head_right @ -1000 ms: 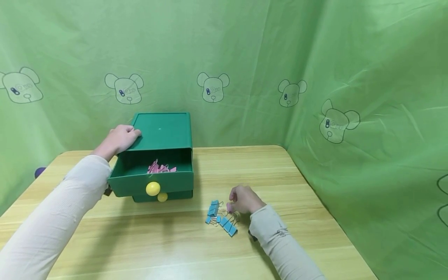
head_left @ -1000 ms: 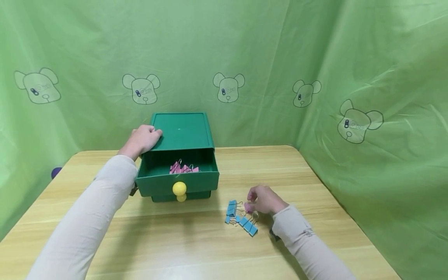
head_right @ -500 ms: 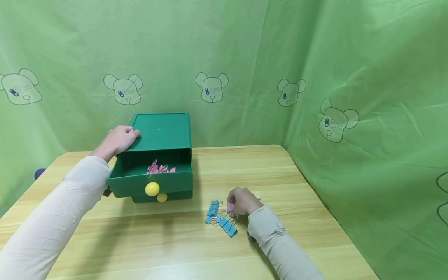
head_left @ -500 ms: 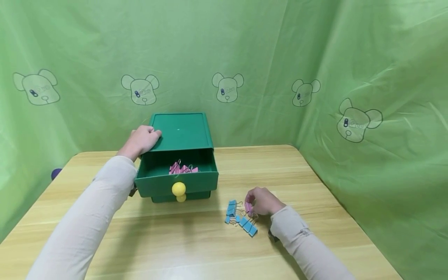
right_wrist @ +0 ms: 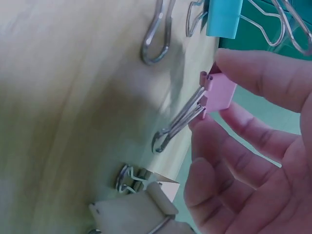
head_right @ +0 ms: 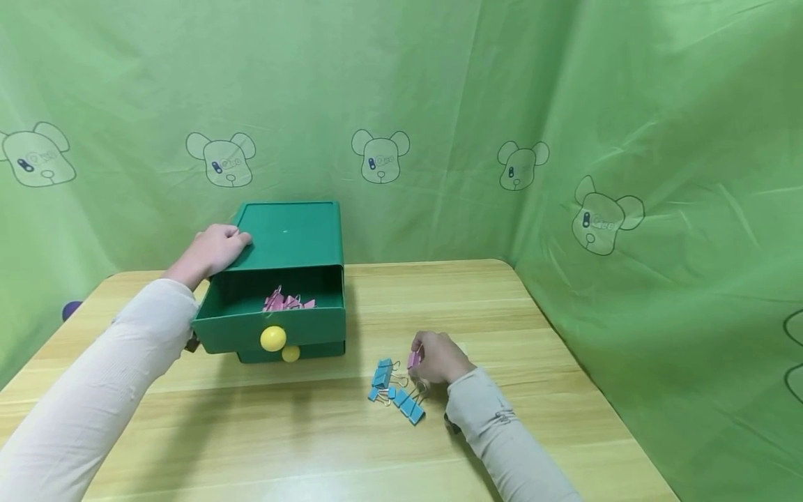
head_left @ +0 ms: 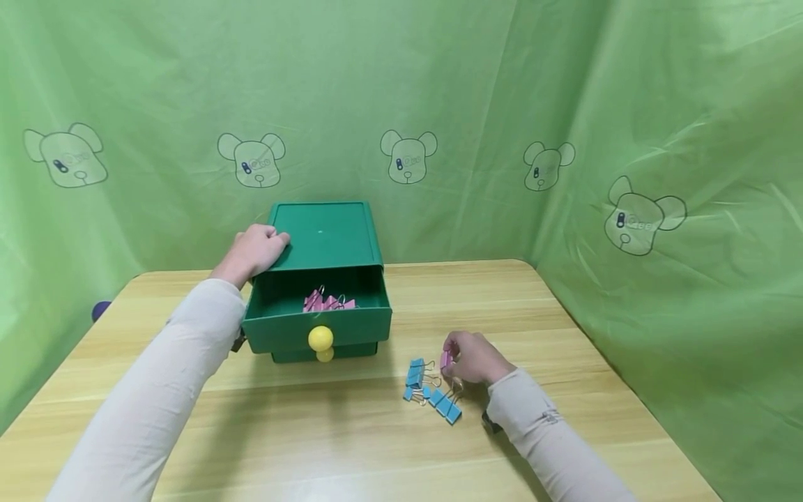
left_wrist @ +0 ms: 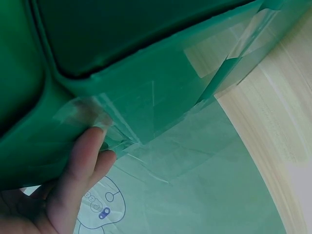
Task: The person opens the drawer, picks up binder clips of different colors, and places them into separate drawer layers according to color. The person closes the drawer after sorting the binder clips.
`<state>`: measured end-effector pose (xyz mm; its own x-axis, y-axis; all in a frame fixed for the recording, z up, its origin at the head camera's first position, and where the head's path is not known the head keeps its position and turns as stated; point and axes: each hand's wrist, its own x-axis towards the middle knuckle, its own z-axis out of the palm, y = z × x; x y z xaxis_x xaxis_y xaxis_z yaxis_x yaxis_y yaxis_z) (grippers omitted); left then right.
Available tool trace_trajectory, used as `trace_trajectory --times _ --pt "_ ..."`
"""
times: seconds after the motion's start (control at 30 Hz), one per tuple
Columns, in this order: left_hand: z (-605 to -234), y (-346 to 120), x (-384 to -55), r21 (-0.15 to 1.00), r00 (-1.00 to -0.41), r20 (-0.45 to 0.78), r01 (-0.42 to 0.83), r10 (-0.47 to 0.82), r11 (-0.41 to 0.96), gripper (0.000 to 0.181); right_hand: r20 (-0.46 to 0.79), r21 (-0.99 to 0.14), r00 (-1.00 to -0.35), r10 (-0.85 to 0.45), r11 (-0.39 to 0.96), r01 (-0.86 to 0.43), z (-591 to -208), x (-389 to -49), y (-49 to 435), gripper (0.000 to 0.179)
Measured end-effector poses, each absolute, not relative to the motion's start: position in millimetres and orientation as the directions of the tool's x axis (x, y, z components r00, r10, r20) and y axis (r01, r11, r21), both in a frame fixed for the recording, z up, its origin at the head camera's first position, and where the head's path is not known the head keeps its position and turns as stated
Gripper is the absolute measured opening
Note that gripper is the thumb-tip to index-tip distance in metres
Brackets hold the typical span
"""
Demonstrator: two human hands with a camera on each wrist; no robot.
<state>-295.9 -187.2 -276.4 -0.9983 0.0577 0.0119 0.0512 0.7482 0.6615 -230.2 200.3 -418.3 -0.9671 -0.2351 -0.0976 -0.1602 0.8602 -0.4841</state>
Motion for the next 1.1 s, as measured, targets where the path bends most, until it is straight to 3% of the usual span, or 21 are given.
trace_trajectory --times 1.1 --pt "-275 -187 -294 0.663 -0.998 0.013 0.056 0.063 0.747 0.038 -0.035 -0.567 -0.985 -0.169 0.815 -0.120 -406 -229 197 0.031"
